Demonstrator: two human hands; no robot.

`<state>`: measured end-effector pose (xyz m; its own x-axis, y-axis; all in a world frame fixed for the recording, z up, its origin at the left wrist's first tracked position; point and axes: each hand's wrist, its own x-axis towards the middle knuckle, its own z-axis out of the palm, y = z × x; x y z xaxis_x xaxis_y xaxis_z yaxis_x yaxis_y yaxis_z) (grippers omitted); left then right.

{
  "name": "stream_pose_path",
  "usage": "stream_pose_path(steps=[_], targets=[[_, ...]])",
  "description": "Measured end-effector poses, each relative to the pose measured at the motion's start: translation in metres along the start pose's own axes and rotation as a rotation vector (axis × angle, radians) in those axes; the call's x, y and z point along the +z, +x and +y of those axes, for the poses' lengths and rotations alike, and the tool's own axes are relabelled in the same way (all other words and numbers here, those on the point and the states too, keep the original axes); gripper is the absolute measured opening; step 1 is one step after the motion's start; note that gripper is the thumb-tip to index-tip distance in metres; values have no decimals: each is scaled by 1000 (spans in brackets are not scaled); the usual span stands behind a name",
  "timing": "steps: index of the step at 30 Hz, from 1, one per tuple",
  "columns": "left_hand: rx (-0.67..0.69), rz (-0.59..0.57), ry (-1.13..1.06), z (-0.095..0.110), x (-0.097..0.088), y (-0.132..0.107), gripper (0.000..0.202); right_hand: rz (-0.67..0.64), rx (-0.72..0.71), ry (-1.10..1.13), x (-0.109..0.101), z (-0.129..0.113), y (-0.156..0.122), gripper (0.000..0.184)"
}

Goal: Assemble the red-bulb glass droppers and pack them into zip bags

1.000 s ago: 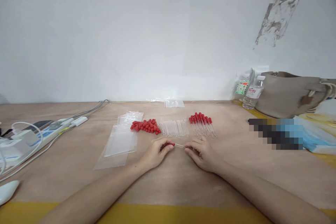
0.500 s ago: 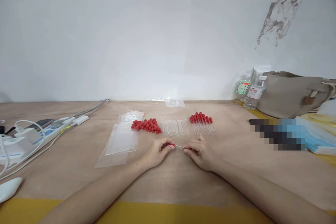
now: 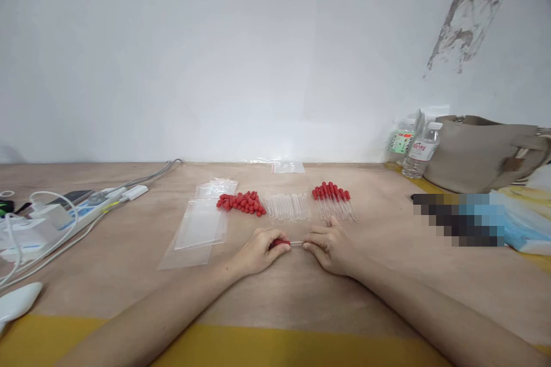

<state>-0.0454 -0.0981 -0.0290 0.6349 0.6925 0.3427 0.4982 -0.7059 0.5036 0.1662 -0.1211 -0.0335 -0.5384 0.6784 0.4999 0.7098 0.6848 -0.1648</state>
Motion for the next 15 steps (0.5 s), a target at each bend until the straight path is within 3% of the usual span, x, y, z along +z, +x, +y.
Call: stream_pose_path(steps=[15], targets=[[101, 41, 62, 4, 2, -4, 15, -84, 42, 25, 8, -14, 4, 29]])
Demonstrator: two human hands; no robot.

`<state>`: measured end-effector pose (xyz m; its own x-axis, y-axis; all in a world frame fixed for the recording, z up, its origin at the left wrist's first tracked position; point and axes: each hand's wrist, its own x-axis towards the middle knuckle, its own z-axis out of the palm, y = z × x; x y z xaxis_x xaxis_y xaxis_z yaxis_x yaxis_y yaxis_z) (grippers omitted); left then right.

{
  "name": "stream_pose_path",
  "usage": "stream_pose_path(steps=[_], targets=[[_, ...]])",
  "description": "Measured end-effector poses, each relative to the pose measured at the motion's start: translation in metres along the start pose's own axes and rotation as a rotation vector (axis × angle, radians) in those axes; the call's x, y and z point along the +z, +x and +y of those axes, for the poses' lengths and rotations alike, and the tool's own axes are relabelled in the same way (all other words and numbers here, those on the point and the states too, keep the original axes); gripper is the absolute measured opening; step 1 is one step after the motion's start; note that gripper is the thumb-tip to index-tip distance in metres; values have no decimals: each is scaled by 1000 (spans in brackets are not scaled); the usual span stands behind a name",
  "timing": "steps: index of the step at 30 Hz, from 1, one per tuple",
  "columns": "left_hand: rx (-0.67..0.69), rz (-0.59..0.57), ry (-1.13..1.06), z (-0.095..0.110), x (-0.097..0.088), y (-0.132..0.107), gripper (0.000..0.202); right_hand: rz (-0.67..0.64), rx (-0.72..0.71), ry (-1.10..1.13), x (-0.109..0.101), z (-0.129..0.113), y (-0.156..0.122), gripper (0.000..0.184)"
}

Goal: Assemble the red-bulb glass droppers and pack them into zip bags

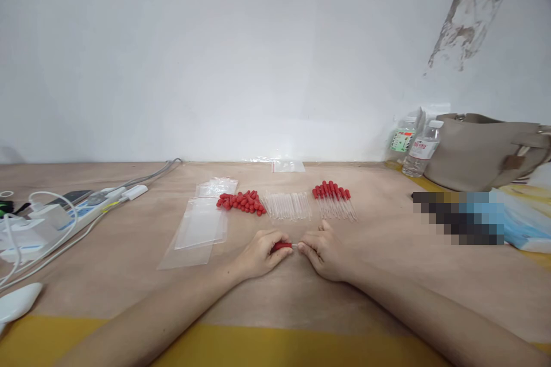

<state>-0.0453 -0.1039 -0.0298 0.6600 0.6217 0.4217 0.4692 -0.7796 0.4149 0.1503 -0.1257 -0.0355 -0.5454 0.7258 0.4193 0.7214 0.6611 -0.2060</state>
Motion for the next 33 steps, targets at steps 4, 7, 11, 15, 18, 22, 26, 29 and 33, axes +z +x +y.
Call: stream_pose_path(steps=[4, 7, 11, 15, 18, 22, 26, 29, 33], targets=[[-7, -13, -4, 0, 1, 2, 15, -53, 20, 80, 3, 3, 4, 31], [-42, -1, -33, -1, 1, 5, 16, -77, 28, 118, 2, 4, 7, 33], [-31, 101, -51, -7, -5, 7, 23, -26, 59, 124, -9, 5, 7, 31], [-44, 174, -8, -15, -14, 2, 27, 159, 256, 175, -19, 27, 8, 25], [-45, 108, -8, -18, -15, 0, 18, 277, 553, 117, -26, 57, 15, 22], [-51, 50, -19, -19, -12, 0, 15, 187, 812, 35, -37, 86, 31, 19], [-61, 35, -24, -20, -12, 1, 12, 141, 901, -36, -36, 94, 45, 26], [-54, 28, -32, -21, -12, 0, 11, 112, 923, -134, -27, 93, 52, 30], [-50, 21, -30, -22, -12, 0, 12, 107, 903, -189, -17, 91, 57, 27]])
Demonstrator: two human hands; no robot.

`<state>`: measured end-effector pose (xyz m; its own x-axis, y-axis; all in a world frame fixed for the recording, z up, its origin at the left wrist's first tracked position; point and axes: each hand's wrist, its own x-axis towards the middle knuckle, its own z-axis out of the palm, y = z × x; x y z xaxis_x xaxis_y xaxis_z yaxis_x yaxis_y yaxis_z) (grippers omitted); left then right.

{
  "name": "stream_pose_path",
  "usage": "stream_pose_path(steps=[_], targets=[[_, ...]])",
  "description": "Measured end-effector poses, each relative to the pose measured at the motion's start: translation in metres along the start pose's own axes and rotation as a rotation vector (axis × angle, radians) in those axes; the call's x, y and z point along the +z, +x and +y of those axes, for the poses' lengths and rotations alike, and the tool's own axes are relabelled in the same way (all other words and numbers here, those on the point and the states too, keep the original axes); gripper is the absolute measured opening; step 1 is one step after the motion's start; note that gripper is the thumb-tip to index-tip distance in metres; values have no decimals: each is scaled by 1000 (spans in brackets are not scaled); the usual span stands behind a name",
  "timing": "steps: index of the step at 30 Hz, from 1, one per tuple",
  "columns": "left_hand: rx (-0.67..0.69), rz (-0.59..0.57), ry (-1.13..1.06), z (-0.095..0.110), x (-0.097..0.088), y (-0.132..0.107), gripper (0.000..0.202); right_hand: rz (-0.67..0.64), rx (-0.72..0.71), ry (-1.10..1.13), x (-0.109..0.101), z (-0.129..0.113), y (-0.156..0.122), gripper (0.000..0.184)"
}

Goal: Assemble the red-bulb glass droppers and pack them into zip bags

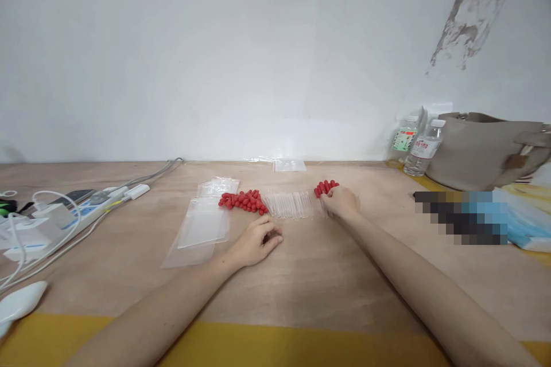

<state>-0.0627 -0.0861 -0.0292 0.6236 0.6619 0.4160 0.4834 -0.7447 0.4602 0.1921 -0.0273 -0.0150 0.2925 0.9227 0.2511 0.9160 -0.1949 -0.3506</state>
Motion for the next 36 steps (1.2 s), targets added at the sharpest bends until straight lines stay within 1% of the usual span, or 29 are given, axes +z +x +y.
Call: stream_pose_path(steps=[7, 11, 17, 20, 23, 26, 29, 32, 36], targets=[[1, -4, 7, 1, 0, 1, 12, 10, 22, -19, 0, -5, -1, 27], [-9, -5, 11, 3, -1, 1, 12, -9, 27, -16, 3, -1, 2, 27], [-7, -11, 10, 2, -1, 0, 13, 2, 19, -25, 5, 2, 1, 32], [-4, -7, 11, 2, -1, 1, 13, 16, -24, -17, 4, -4, -4, 35], [-5, -9, 9, 3, -1, 1, 12, 20, -78, -27, 6, -13, -8, 33], [-6, -7, 9, 3, -1, 1, 12, -40, -105, -53, 10, -21, -11, 31], [-1, 3, 7, 2, 0, 1, 12, -102, -89, -72, 12, -26, -13, 28], [-4, 10, 0, 1, 0, 1, 13, -90, -58, -91, 14, -29, -15, 26], [-6, 10, 8, 1, 0, 0, 12, -77, -29, -83, 16, -30, -17, 28]])
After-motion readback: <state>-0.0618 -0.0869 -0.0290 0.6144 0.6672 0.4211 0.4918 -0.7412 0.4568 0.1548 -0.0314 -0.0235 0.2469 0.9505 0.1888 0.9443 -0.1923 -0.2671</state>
